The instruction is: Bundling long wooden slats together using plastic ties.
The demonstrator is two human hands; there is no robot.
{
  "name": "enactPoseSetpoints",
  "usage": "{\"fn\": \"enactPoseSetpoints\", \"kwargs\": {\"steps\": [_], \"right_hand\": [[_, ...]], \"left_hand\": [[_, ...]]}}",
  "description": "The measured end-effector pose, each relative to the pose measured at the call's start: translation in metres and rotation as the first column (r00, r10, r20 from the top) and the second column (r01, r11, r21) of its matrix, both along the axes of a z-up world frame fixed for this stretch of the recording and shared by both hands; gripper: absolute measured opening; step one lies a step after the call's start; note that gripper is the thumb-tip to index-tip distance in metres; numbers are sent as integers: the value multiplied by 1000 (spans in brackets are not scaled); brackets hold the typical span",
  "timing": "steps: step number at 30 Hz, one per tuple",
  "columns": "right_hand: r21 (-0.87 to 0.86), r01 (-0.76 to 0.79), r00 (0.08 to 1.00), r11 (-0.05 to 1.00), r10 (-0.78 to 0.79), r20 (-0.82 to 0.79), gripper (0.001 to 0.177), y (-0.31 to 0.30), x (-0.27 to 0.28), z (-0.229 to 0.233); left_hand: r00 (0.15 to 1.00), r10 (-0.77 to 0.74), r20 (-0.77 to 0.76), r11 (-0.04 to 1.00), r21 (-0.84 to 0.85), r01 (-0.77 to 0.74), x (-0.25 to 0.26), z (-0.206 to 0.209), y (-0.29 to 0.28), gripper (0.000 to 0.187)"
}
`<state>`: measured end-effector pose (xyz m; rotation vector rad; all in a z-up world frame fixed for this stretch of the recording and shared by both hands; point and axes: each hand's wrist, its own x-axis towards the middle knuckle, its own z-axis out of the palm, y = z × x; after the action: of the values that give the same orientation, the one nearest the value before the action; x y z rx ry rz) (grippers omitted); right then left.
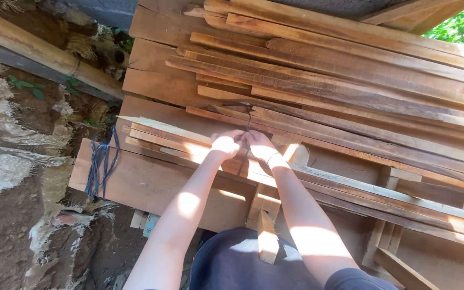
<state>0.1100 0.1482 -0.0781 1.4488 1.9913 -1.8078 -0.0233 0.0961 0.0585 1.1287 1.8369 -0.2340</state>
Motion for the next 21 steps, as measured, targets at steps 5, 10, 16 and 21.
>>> {"fn": "enactPoseSetpoints", "kwargs": {"steps": [5,10,16,21], "right_hand": [[18,-1,1000,1000,1,13,39,-3,-2,33],[-2,14,999,1000,-13,50,38,-4,2,13],[16,35,999,999,-35,33,36,-4,1,-1],[-19,73,997,997,-73,0,35,-5,1,12]], "left_hand": [[993,-14,-113,991,130,29,-27,-122,-26,34],[983,-37,-182,998,39,44,-26,-95,-26,28],[988,101,119,995,13,-103,-20,-40,-16,52],[996,79,-30,996,33,-78,-29,-138,-28,29]]}}
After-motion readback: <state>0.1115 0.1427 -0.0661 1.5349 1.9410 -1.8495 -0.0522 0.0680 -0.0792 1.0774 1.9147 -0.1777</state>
